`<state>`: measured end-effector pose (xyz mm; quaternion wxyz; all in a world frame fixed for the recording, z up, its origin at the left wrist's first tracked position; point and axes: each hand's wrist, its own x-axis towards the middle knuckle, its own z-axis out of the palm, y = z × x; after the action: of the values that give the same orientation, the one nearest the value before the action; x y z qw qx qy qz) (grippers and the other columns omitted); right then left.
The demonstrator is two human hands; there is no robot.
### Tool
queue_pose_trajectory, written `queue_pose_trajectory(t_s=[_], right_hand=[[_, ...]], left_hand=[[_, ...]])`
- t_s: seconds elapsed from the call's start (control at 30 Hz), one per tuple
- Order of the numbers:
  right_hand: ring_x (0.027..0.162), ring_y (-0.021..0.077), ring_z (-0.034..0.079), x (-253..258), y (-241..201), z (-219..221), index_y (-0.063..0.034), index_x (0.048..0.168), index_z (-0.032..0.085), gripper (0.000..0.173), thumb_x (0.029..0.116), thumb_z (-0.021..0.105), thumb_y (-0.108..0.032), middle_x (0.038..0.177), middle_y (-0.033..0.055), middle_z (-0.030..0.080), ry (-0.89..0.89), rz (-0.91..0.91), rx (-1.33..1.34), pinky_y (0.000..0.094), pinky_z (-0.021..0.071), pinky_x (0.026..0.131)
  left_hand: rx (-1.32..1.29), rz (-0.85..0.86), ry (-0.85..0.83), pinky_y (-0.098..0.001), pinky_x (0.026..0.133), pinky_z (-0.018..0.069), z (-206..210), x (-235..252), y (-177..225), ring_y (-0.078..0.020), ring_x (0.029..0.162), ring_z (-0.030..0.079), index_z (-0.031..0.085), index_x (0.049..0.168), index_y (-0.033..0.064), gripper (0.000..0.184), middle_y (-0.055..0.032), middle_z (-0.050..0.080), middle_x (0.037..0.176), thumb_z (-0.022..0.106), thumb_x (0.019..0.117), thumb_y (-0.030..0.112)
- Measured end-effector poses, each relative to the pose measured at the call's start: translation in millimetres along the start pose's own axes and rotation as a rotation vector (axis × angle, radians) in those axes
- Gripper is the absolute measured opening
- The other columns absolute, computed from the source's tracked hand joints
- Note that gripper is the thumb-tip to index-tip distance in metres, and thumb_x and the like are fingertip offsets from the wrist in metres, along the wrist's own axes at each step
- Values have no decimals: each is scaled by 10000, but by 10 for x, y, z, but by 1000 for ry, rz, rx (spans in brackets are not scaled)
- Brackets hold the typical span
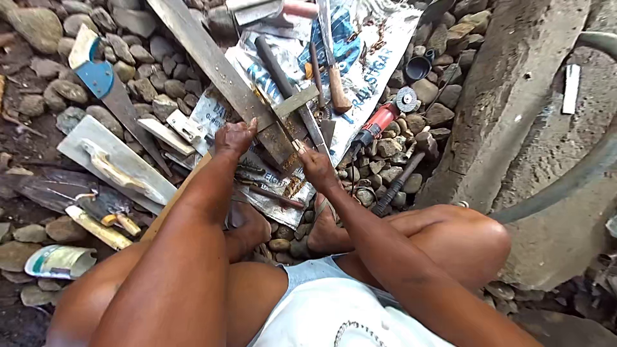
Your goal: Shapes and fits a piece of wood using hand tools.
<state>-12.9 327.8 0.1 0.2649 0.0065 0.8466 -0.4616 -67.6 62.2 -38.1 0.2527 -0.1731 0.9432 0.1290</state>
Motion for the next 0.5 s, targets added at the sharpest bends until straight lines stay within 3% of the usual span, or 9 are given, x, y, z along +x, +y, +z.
queue_pose_trajectory(t_s=[0.07, 0.17, 0.27, 0.33, 0.43, 0.5], right_hand=[[594, 269, 594, -33, 55, 14, -280, 1516, 546, 537, 1094, 358, -552, 882, 150, 696, -16, 5, 18, 511, 535, 580], [571, 239, 579, -298, 283, -106, -298, 1538, 516, 518, 1094, 379, -528, 831, 117, 678, -40, 9, -2, 488, 542, 589], [629, 174, 602, -658, 491, -259, -273, 1524, 539, 507, 1095, 381, -491, 912, 65, 715, -51, 6, -20, 421, 548, 643], [624, 150, 598, -743, 473, -310, -244, 1513, 554, 493, 1101, 390, -460, 896, 50, 710, -59, 34, 12, 381, 547, 637], [568, 191, 578, -530, 387, -212, -239, 1497, 573, 497, 1103, 383, -475, 787, 82, 678, -52, 48, 17, 436, 547, 608], [548, 202, 558, -368, 424, -145, -281, 1506, 565, 497, 1096, 396, -507, 798, 91, 682, -39, 49, 53, 445, 537, 593]], left_hand=[[-3, -24, 3, -700, 819, 514, 3, -7, -21, -466, 1073, 680, 696, 969, 36, 857, -260, 710, 1064, 174, 1021, 714], [0, -23, -11, -698, 820, 511, 18, -4, 9, -467, 1079, 677, 692, 983, 34, 849, -261, 708, 1072, 173, 1025, 705], [-5, -18, -14, -694, 824, 507, 10, -8, -14, -461, 1081, 677, 688, 978, 27, 841, -260, 707, 1073, 177, 1033, 693], [6, -7, -3, -684, 810, 513, 13, 18, -23, -451, 1064, 685, 682, 962, 30, 845, -255, 709, 1050, 167, 1032, 697], [0, -13, -1, -687, 812, 513, 51, 20, -51, -453, 1063, 685, 682, 971, 38, 844, -258, 708, 1053, 155, 1032, 694], [-32, -45, -1, -696, 827, 507, -7, 21, -17, -461, 1086, 676, 690, 991, 40, 840, -260, 706, 1086, 152, 1038, 683]])
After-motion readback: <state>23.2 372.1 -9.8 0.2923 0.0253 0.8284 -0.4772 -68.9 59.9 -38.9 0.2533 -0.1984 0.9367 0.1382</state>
